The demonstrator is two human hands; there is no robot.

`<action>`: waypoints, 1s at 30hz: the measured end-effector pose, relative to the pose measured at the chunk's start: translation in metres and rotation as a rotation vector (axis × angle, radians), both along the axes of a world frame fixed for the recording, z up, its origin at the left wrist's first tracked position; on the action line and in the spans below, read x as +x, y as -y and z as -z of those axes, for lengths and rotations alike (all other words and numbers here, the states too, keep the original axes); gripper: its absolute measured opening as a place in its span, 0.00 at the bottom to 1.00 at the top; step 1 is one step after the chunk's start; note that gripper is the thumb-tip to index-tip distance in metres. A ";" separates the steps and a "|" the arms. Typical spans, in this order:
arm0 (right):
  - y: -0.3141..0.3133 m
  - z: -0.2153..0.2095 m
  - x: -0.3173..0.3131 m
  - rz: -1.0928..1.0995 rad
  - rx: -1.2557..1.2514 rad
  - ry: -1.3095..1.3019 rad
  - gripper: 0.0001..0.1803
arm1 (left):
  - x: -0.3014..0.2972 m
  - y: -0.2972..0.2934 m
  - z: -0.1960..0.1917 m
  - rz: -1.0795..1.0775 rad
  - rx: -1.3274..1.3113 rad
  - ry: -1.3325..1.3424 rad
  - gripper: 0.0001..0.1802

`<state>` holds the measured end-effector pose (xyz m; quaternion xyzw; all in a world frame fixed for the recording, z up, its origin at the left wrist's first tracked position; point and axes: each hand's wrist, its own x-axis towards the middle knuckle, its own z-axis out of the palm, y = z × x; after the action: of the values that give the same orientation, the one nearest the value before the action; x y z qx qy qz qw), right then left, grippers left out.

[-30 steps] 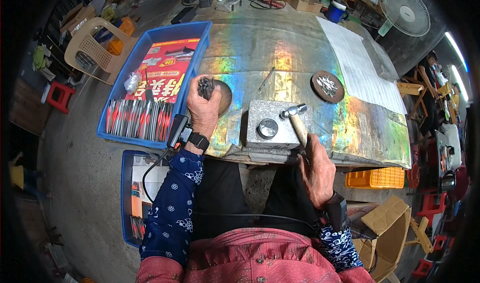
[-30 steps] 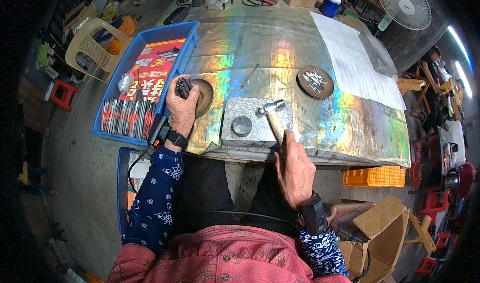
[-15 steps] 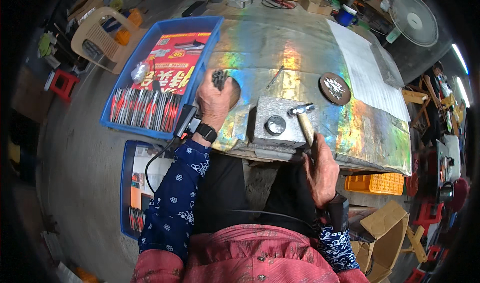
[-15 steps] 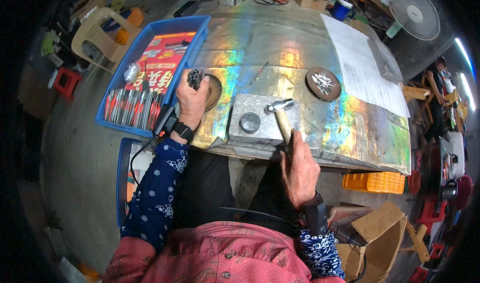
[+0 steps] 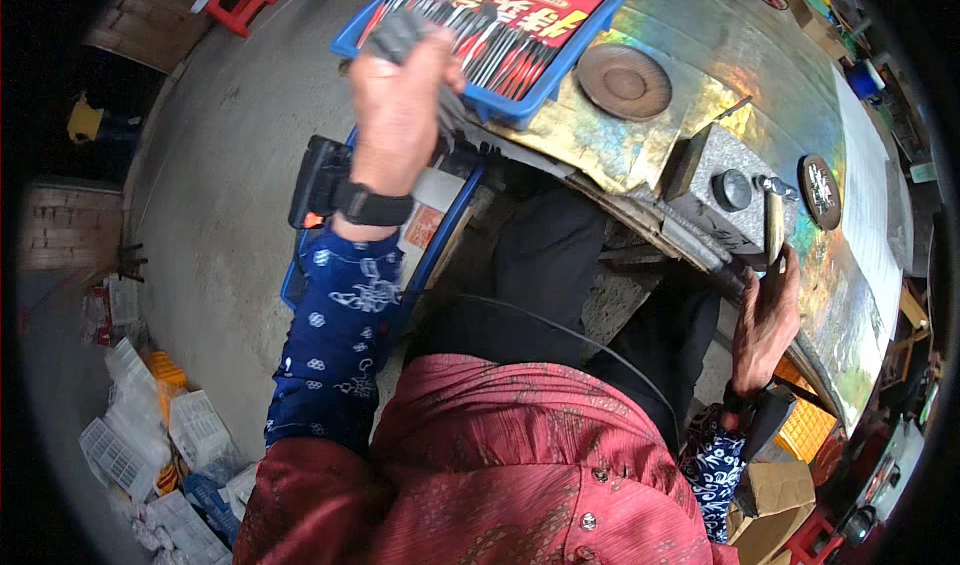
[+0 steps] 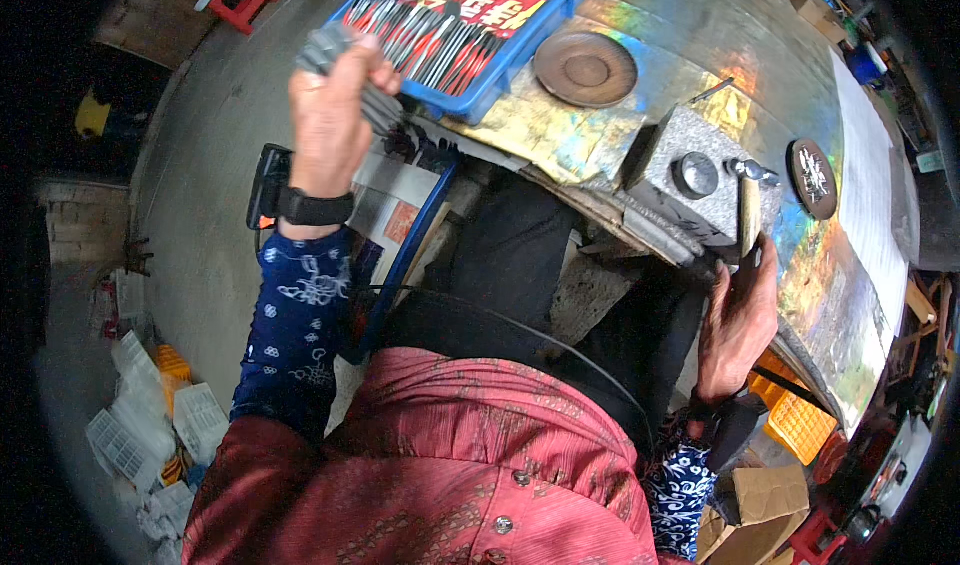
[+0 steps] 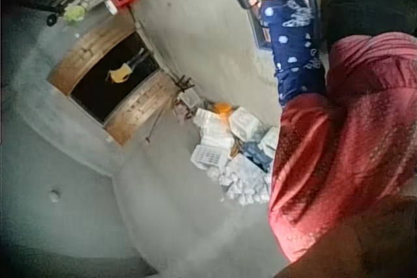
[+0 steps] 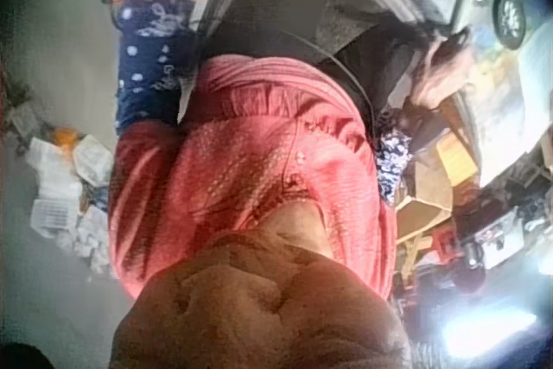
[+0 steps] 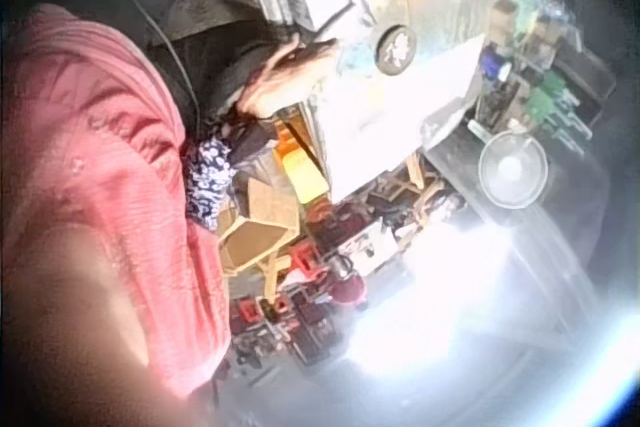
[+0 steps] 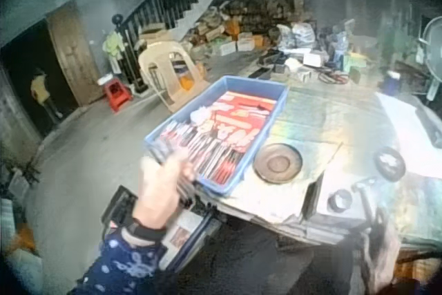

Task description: The person repeatedly picks small metal pins from a tray, places them on a metal anvil, and strikes them with a hammer to shape the ends. The person uses tweezers to hold the pins during hammering and places finished pieces into a small dish on the table.

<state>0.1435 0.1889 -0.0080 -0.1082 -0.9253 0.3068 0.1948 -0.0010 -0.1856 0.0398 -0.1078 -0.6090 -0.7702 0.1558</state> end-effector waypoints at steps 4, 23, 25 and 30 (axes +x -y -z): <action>-0.004 0.003 0.000 -0.104 0.070 -0.052 0.28 | 0.028 0.065 0.002 -0.114 0.128 0.144 0.03; -0.026 0.016 -0.015 -0.043 0.424 0.027 0.27 | 0.182 0.257 0.207 -0.789 -1.304 0.634 0.18; -0.026 0.013 -0.015 -0.023 0.442 0.064 0.26 | 0.198 0.254 0.232 -0.733 -1.344 0.680 0.19; -0.023 0.007 -0.015 -0.046 0.623 0.049 0.26 | 0.209 0.249 0.256 -0.664 -1.389 0.776 0.21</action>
<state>0.1286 0.2116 -0.0150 -0.0298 -0.9814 0.0104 0.1893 0.2083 -0.4344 -0.2167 0.2757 -0.9523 -0.1200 0.0523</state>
